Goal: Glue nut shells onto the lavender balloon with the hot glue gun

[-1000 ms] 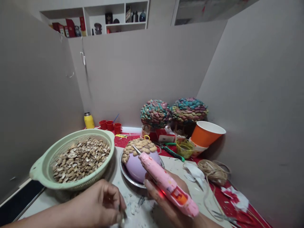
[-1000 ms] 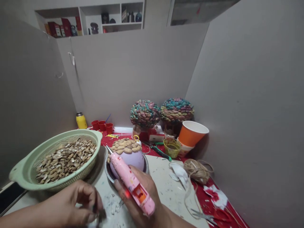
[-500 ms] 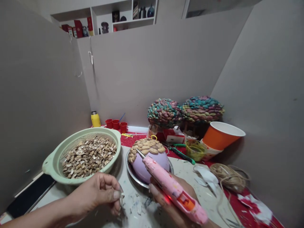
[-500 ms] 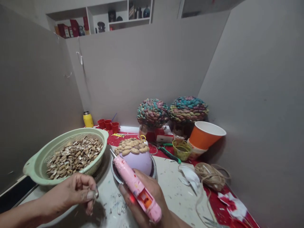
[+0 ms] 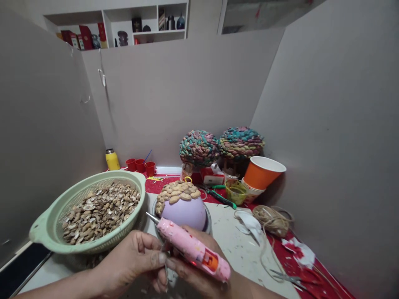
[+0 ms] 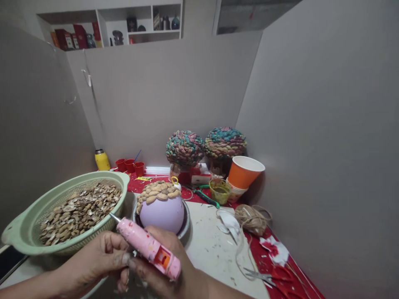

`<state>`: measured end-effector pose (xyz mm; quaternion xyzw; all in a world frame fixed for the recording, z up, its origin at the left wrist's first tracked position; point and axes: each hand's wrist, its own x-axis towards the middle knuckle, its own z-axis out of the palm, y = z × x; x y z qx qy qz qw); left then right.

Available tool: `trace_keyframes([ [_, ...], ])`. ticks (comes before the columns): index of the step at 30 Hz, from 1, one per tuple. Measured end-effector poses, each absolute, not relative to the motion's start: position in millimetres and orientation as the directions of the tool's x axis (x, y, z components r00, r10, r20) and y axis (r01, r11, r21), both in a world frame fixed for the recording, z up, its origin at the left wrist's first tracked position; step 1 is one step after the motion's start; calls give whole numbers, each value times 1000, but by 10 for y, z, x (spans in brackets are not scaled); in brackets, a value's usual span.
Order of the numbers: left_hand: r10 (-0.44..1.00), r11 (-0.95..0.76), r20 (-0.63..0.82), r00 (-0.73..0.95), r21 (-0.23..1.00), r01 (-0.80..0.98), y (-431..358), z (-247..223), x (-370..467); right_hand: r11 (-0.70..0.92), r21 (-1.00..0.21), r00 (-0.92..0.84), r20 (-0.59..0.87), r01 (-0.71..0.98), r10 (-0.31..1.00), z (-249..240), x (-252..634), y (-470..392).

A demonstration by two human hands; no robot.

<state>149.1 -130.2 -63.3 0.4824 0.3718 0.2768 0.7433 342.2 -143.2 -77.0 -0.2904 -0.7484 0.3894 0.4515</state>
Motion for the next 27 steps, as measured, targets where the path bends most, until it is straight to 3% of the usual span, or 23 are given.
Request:
trace_keyframes([
  [13,837,311,-242,490,948,-63,-1321,-652,1545,365,-930,-349,354,-38,868,-644,3424,-1441],
  [22,836,370,-219,503,902,-222,-1324,-691,1631,392,-919,-309,380,-25,872,-591,3440,-1448],
  [27,886,254,-73,459,902,-349,-1247,-474,1584,394,-916,-361,393,-73,846,-653,3403,-1444],
])
